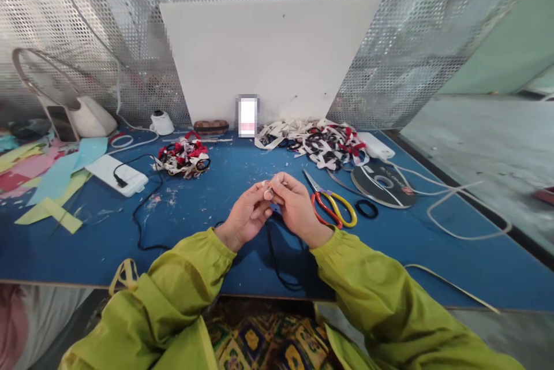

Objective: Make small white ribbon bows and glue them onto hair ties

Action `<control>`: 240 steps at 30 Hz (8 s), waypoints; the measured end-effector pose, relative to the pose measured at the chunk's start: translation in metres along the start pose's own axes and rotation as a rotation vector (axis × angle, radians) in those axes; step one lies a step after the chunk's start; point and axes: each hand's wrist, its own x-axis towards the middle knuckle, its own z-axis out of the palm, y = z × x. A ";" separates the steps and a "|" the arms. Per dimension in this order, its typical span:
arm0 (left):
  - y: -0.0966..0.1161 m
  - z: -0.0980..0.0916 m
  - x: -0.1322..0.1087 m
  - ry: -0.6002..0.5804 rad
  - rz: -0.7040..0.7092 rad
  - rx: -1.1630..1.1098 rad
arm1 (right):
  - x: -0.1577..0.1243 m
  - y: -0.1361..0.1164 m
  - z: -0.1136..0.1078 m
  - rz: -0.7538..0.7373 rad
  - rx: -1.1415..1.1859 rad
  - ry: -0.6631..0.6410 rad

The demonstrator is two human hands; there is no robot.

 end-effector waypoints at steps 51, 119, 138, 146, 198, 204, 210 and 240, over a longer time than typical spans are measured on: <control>-0.001 -0.002 0.003 0.022 0.190 0.469 | 0.000 -0.009 -0.009 -0.108 -0.446 -0.081; 0.011 -0.003 0.004 0.174 0.322 0.712 | 0.005 -0.005 -0.023 -0.436 -0.811 0.010; 0.019 -0.010 0.007 0.159 0.464 1.154 | 0.005 -0.007 -0.022 -0.270 -0.752 0.012; 0.011 -0.007 0.003 0.352 0.752 1.557 | 0.008 0.005 -0.014 -0.032 -0.256 0.185; 0.010 -0.018 0.012 0.011 1.308 1.945 | 0.023 -0.038 -0.044 0.382 -0.364 -0.103; 0.009 -0.010 0.007 0.159 1.063 1.676 | 0.020 -0.036 -0.036 0.157 -0.355 -0.044; 0.011 -0.006 0.006 0.183 0.791 1.300 | 0.016 -0.034 -0.033 -0.072 -0.509 -0.108; 0.009 -0.005 0.011 0.190 0.535 0.894 | 0.002 -0.009 -0.024 -0.559 -1.164 0.051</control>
